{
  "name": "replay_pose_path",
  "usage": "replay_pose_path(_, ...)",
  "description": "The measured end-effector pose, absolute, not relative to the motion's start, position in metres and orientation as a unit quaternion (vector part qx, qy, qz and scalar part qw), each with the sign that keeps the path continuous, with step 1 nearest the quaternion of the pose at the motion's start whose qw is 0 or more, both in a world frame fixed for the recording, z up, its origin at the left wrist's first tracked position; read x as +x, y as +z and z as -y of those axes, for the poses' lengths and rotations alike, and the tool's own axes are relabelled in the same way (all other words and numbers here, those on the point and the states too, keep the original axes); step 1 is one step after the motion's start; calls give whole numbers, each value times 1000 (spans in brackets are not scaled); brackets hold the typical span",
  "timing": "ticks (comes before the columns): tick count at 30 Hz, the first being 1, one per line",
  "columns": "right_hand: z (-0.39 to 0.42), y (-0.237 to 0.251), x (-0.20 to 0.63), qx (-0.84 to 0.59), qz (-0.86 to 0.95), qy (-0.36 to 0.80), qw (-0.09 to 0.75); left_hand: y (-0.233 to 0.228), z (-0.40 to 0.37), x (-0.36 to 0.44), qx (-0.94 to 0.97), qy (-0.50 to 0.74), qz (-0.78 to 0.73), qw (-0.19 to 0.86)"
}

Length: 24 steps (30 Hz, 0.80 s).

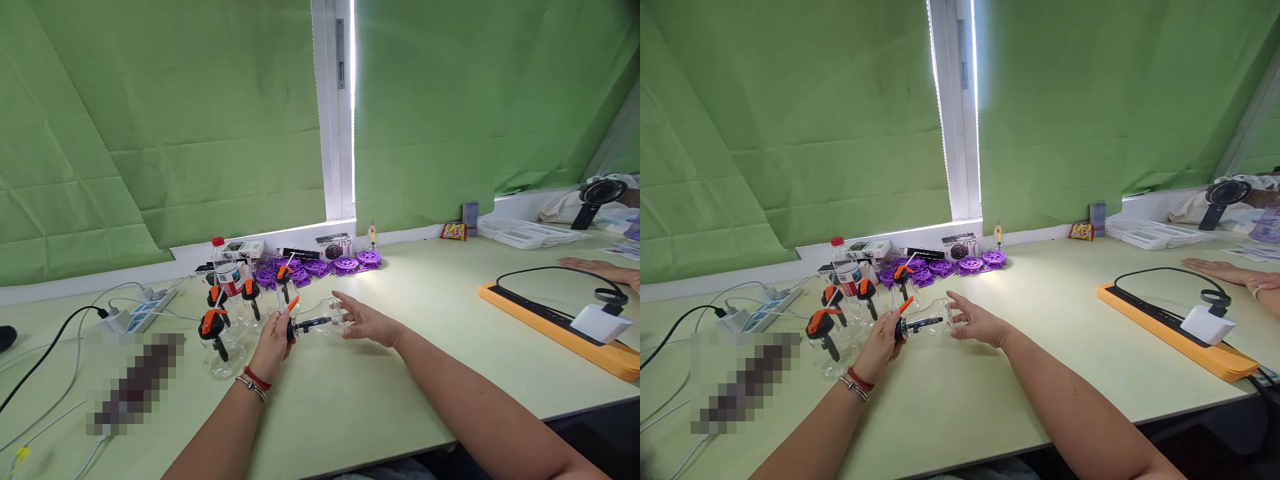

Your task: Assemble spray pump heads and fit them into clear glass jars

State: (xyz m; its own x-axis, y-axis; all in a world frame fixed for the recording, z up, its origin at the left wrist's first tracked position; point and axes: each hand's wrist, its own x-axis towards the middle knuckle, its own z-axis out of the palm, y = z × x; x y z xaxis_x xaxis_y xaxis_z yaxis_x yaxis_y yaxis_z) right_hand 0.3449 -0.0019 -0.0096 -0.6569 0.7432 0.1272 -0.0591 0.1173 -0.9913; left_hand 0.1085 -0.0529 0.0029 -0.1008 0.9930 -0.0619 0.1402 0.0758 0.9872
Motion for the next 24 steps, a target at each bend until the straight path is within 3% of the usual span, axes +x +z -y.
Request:
replay_pose_path(15,0,-14,339,-281,661,626,303,4,55,110,507,457,-578,447)
replay_pose_path(24,2,-9,342,-251,657,620,349,2,53,108,489,473,-567,465)
